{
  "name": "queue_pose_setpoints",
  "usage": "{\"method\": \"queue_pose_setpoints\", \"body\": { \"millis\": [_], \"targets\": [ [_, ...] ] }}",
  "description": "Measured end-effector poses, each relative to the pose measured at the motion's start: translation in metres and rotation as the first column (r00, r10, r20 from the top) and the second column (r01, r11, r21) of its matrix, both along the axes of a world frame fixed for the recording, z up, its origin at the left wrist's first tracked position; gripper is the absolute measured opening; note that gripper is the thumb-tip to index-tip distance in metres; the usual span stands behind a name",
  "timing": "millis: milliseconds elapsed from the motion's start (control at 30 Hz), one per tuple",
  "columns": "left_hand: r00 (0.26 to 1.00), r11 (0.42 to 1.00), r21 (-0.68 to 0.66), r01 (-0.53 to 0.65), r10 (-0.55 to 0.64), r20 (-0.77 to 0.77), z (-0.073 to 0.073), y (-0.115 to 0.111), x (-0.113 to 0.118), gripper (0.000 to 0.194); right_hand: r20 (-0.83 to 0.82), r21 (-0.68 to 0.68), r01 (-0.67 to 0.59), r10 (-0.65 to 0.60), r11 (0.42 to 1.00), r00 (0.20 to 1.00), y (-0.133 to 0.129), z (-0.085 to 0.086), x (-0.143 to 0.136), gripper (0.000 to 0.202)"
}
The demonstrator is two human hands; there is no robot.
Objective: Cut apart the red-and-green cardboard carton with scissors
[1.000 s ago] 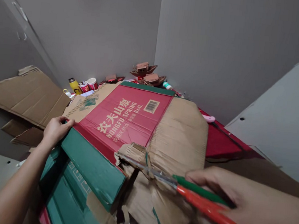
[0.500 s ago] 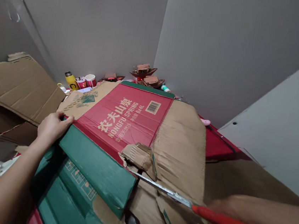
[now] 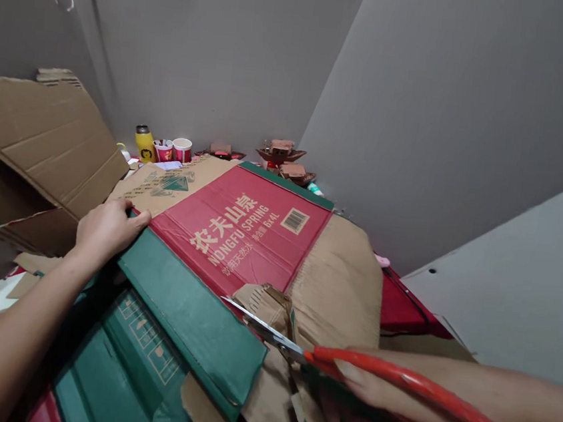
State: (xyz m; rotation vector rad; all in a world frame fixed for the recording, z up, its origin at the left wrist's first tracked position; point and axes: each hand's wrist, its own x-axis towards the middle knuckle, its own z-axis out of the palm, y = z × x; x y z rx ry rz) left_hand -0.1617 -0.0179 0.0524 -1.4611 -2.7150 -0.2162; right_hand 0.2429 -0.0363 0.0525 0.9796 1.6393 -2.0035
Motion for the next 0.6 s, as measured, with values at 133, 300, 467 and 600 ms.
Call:
{"method": "queue_pose_setpoints", "body": {
  "millis": [133,300,467,600],
  "targets": [
    [1.000,1.000,-0.007,-0.009,0.009,-0.028,0.000,0.001,0.003,0.047,-0.118,0.054,-0.011,0.017,0.998,0.993,0.001,-0.001,-0.010,0.069],
    [1.000,1.000,-0.017,-0.025,0.025,-0.014,0.003,0.001,0.006,0.049,-0.236,0.118,-0.049,0.076,0.992,0.969,-0.006,-0.016,-0.009,0.064],
    [0.999,0.998,0.050,-0.037,0.038,-0.009,0.004,-0.001,0.004,0.054,-0.189,0.158,-0.028,0.058,0.987,0.980,-0.008,-0.018,-0.006,0.061],
    [1.000,0.996,0.084,-0.028,0.029,-0.006,0.003,-0.002,0.001,0.054,-0.196,0.112,-0.042,0.063,0.993,0.979,-0.001,-0.005,-0.011,0.066]
  ]
}}
